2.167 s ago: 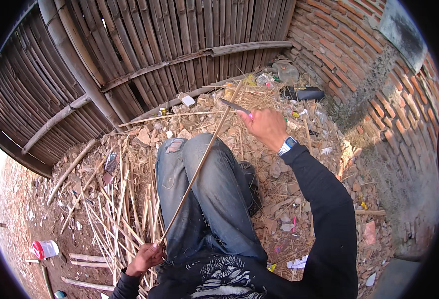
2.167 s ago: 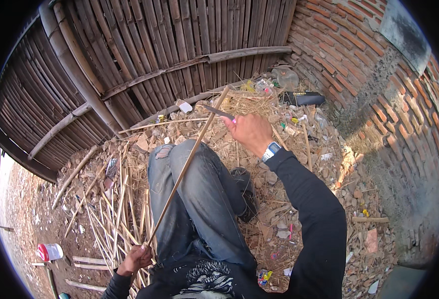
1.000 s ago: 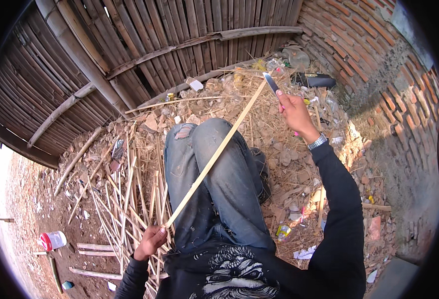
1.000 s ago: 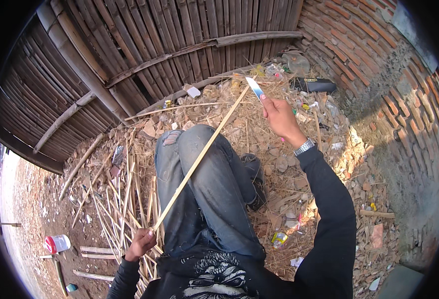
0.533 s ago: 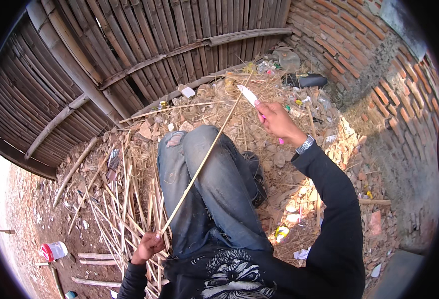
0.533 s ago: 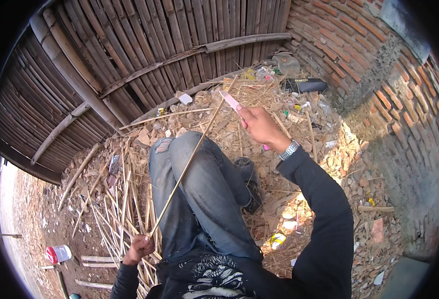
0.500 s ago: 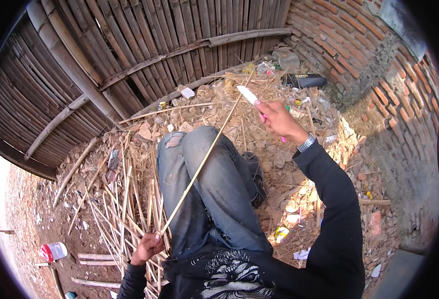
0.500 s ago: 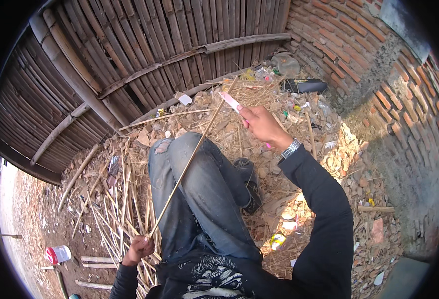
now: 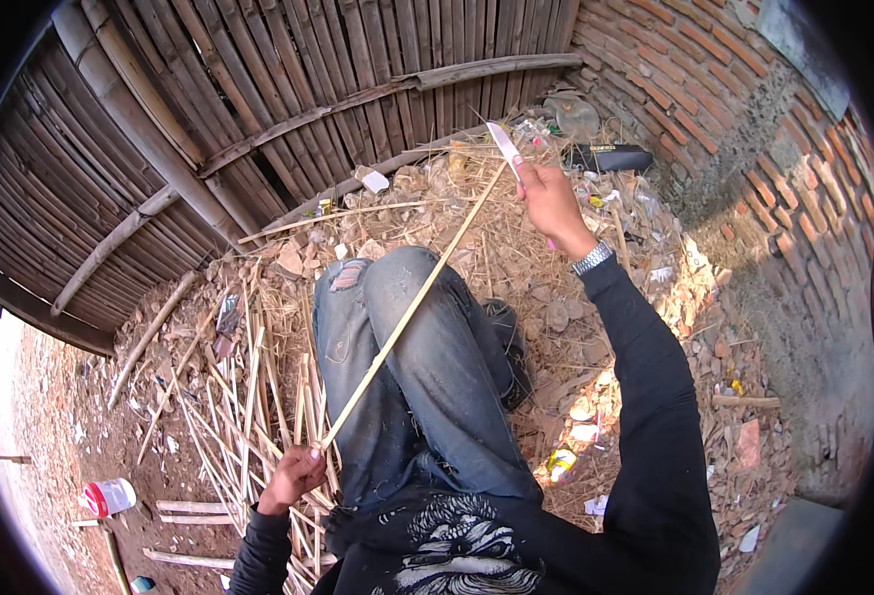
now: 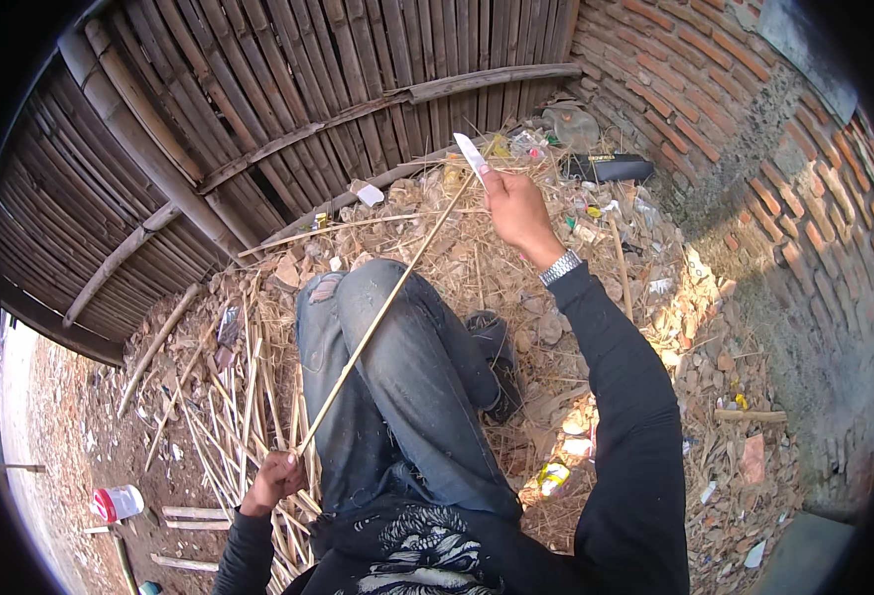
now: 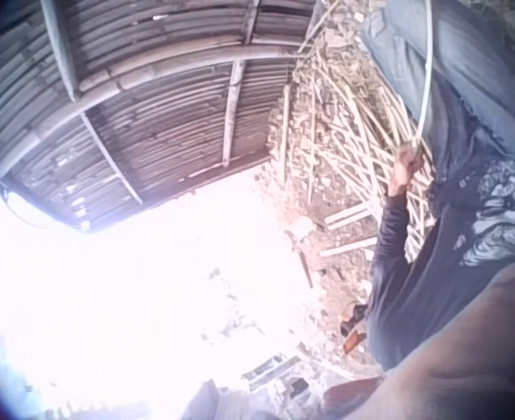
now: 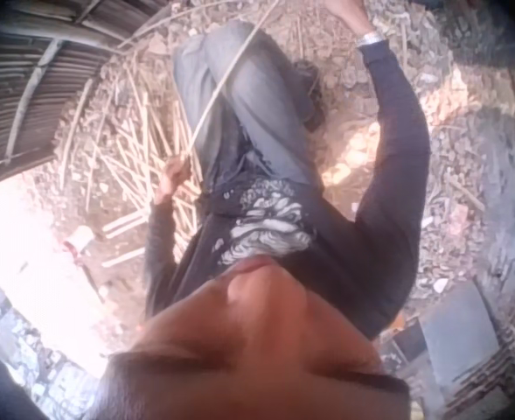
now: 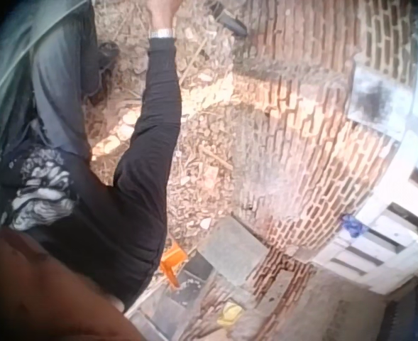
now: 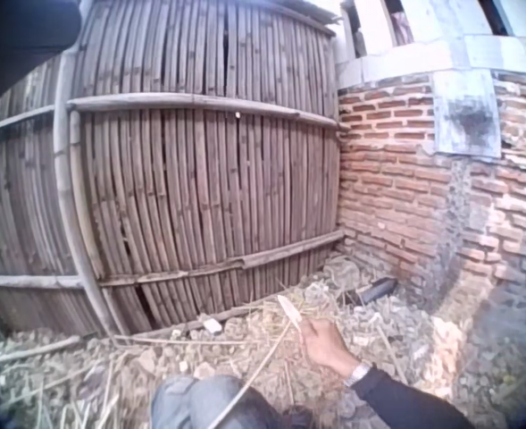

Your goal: The person strips layers from a length of bamboo using a knife, holding the bamboo across their lap and pulling the blade along the surface.

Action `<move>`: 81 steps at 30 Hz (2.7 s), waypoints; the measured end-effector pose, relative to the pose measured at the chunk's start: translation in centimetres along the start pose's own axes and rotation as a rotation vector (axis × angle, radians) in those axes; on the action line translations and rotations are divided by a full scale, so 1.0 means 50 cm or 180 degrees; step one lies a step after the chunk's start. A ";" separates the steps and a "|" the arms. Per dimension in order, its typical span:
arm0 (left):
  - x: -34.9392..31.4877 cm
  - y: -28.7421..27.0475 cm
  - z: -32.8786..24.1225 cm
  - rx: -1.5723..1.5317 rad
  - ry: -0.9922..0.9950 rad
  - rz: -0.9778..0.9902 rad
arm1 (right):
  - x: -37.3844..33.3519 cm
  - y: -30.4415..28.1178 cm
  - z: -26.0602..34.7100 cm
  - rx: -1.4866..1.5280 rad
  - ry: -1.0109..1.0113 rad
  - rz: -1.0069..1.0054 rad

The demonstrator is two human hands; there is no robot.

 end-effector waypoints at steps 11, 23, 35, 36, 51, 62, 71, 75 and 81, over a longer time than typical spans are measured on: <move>0.002 -0.007 0.005 0.0064 0.0073 -0.0121 | 0.015 -0.020 0.015 -0.0398 0.0012 -0.0110; 0.015 0.000 0.024 0.0073 0.0138 -0.0061 | -0.010 -0.012 0.027 -0.0371 -0.0027 -0.0053; 0.014 -0.002 0.034 0.0257 0.0211 -0.0170 | -0.029 0.001 0.024 -0.0704 -0.0092 -0.0019; 0.013 -0.004 0.046 0.0155 0.0248 -0.0164 | -0.047 0.026 0.028 -0.0835 -0.0126 0.0233; 0.005 0.010 0.042 0.0338 0.0298 -0.0234 | -0.058 -0.034 -0.027 -0.0458 -0.0004 0.0559; -0.003 -0.007 0.049 -0.0191 0.0109 -0.0091 | -0.077 0.050 0.031 -0.0417 -0.0169 0.1294; 0.012 0.022 0.029 -0.0486 -0.0021 0.0029 | -0.160 0.146 0.057 -0.0177 -0.0756 0.1074; 0.024 0.048 -0.005 -0.0429 -0.0068 0.0153 | -0.074 0.061 0.039 -0.0089 -0.0174 0.0496; 0.045 0.098 -0.036 -0.0888 -0.0383 0.0089 | -0.244 0.210 0.131 -0.0465 -0.0751 0.1796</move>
Point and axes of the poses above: each hand's wrist, its own x-axis towards the middle knuckle, its own y-axis out of the palm, z = x × y, the point moved 4 cm from there along x, towards the middle knuckle, and after that the axes turned 6 degrees about z, right-handed, at the moved point
